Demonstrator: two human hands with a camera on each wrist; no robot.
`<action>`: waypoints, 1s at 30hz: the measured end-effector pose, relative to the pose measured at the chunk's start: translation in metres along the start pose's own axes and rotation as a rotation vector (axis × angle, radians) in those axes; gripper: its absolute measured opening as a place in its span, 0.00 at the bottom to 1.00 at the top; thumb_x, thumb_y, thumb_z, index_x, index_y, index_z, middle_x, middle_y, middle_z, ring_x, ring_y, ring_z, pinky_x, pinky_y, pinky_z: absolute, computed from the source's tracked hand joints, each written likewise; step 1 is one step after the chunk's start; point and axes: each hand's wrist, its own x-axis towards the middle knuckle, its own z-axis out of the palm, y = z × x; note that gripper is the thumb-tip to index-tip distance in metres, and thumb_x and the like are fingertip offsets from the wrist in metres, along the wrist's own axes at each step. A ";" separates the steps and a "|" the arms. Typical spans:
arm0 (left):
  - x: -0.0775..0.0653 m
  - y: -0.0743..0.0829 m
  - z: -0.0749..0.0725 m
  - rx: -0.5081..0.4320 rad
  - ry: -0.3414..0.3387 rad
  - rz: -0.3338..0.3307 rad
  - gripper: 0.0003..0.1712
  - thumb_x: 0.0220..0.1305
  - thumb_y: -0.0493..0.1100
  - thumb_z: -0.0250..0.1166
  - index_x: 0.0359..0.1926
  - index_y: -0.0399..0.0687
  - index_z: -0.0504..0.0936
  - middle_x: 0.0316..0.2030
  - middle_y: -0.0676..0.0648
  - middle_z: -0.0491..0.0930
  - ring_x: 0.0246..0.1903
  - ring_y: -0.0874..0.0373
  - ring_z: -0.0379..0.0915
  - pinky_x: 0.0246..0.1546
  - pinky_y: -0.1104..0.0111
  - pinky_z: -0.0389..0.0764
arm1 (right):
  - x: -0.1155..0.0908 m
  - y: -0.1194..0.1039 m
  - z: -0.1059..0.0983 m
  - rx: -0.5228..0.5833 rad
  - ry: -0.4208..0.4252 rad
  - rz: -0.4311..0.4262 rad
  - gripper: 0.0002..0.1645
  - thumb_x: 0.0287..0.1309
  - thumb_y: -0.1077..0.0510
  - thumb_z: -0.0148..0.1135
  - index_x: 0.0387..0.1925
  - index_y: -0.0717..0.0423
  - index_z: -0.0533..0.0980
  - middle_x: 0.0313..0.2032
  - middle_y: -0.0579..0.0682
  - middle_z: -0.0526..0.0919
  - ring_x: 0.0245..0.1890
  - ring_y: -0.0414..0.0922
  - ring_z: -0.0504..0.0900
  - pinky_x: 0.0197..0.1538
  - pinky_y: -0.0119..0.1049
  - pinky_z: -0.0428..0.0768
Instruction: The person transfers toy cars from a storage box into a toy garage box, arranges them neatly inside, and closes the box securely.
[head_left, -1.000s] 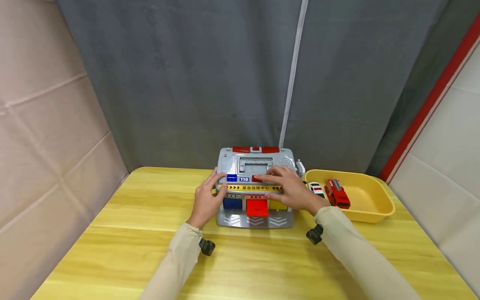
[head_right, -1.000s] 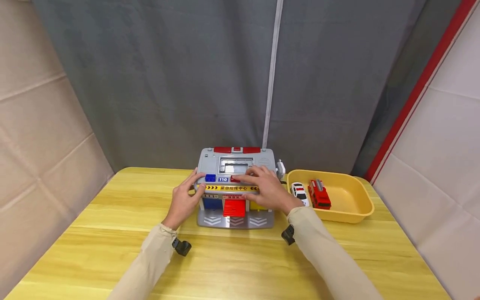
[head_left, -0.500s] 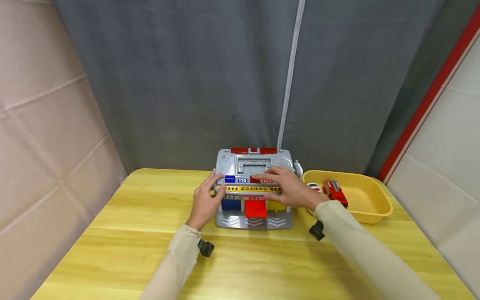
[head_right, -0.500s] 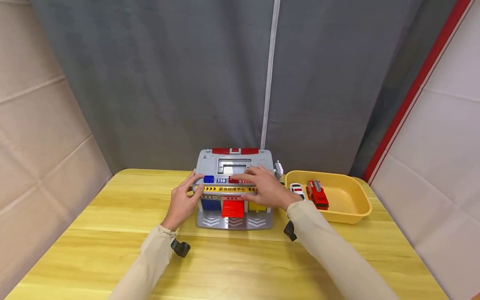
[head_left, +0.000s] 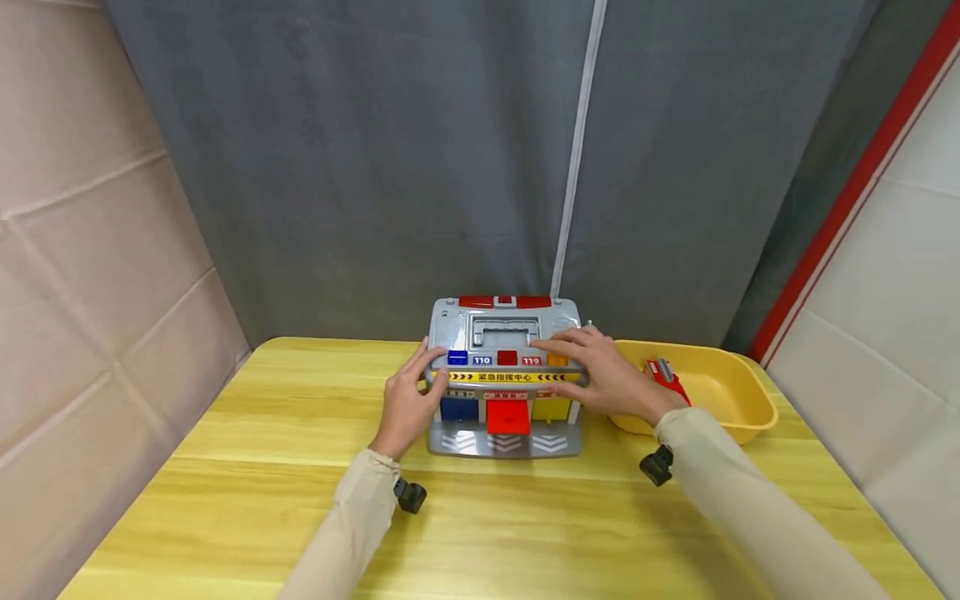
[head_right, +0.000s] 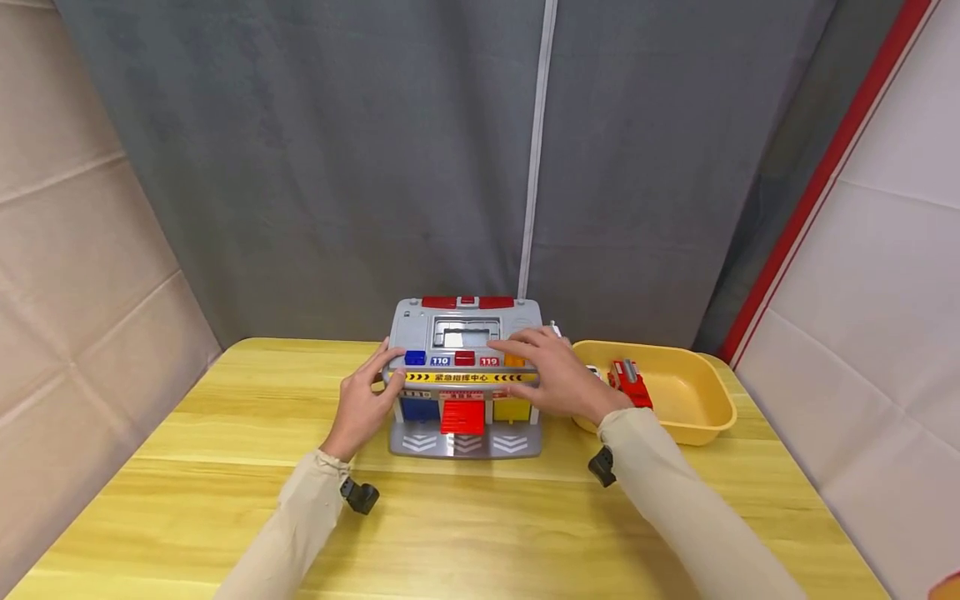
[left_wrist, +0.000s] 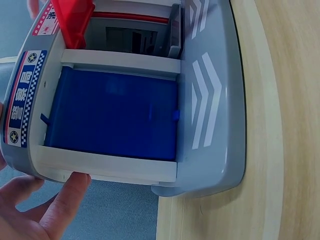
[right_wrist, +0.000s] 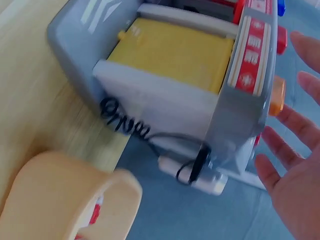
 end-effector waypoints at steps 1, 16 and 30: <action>0.000 0.000 0.000 -0.001 0.001 0.001 0.19 0.71 0.48 0.60 0.60 0.55 0.81 0.74 0.45 0.65 0.59 0.44 0.79 0.46 0.55 0.87 | -0.003 0.003 -0.001 0.005 0.007 0.007 0.40 0.56 0.44 0.72 0.70 0.36 0.69 0.67 0.52 0.73 0.65 0.53 0.66 0.67 0.60 0.69; 0.001 0.000 -0.002 0.002 0.005 -0.006 0.19 0.71 0.49 0.60 0.60 0.55 0.81 0.75 0.46 0.65 0.58 0.44 0.79 0.46 0.55 0.87 | -0.035 0.041 -0.017 0.006 0.109 0.126 0.35 0.65 0.52 0.65 0.70 0.53 0.68 0.64 0.57 0.75 0.61 0.57 0.73 0.64 0.62 0.74; 0.001 -0.001 -0.001 -0.014 0.020 0.004 0.18 0.71 0.49 0.59 0.59 0.56 0.82 0.74 0.46 0.66 0.45 0.48 0.82 0.42 0.57 0.87 | -0.065 0.085 -0.020 0.042 0.203 0.252 0.34 0.67 0.56 0.63 0.70 0.62 0.65 0.59 0.67 0.75 0.52 0.63 0.79 0.54 0.63 0.80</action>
